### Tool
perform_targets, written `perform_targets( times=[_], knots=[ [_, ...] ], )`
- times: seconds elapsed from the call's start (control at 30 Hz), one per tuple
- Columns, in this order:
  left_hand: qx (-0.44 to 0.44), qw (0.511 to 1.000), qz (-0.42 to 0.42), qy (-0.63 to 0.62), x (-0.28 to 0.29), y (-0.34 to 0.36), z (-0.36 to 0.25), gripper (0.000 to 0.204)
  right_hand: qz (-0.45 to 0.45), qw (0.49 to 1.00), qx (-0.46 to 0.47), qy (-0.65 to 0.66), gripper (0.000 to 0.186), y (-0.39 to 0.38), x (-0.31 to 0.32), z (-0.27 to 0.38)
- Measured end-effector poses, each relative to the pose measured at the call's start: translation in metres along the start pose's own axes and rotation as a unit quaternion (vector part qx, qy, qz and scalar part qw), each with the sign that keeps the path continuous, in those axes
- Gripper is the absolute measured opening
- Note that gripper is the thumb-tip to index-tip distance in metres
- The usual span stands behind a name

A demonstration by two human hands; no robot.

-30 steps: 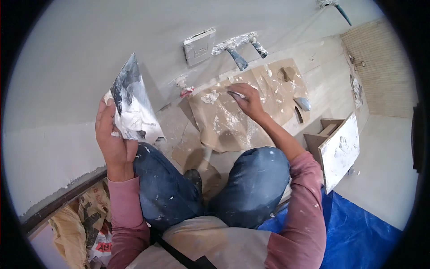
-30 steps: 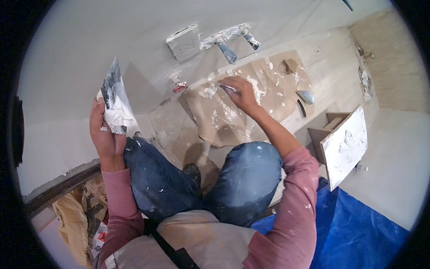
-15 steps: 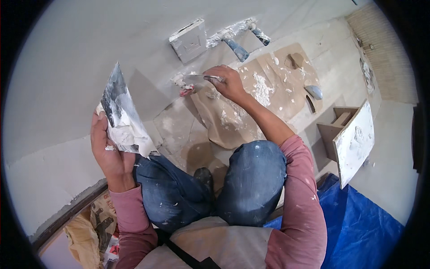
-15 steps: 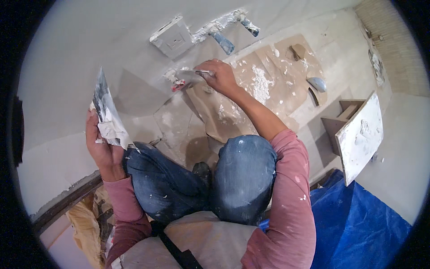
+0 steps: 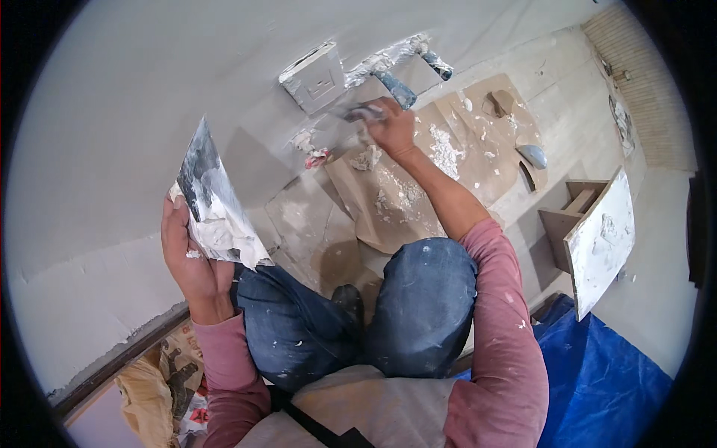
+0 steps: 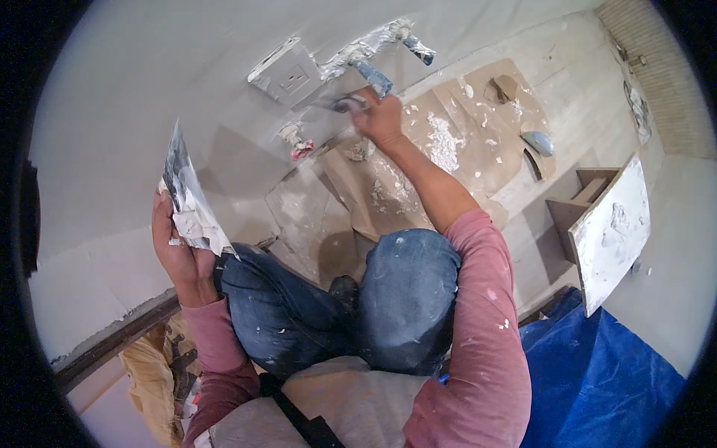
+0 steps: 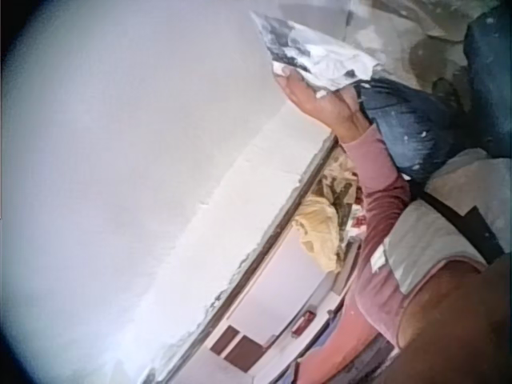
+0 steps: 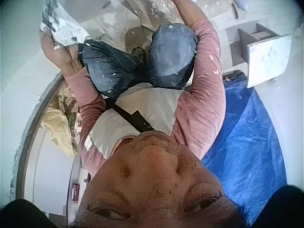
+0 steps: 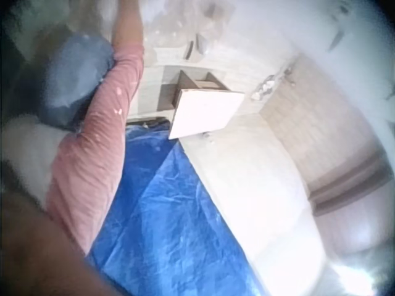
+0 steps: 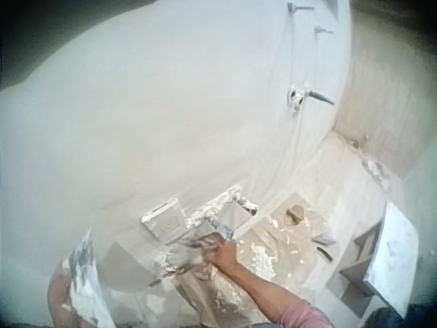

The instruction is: The person applies plaster to the wall using a putty knife, mixes and scrapes plaster between two putty knives, and spreads plaster around the pipes on the wall.

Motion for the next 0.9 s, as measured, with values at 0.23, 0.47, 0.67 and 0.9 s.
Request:
perform_targets(
  times=[0.23,0.47,0.67,0.9],
  knots=[
    [0.010,1.000,-0.028,0.001,0.003,0.001,0.002,0.041,-0.038,0.989,-0.141,0.038,0.013,-0.001,0.051,-0.048],
    [0.007,0.999,-0.034,-0.003,-0.005,0.001,0.004,0.034,0.088,0.987,0.069,0.117,0.019,-0.015,0.016,0.009],
    [0.001,0.998,-0.062,0.016,-0.011,-0.001,0.002,0.034,0.092,0.988,0.068,0.103,0.015,-0.011,0.000,0.028],
    [-0.002,0.999,-0.043,0.016,-0.009,-0.003,0.002,0.035,-0.010,0.997,0.012,0.074,0.010,0.000,0.006,0.001]
  ],
)
Point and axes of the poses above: each hand's wrist, its own y-axis towards the middle knuckle, its own x-axis out of the back of the hand, z = x × y, the point moved 2 cm from there along y, towards the middle knuckle, and after that the axes turned 14 degrees about -z, right-handed, at the moved point
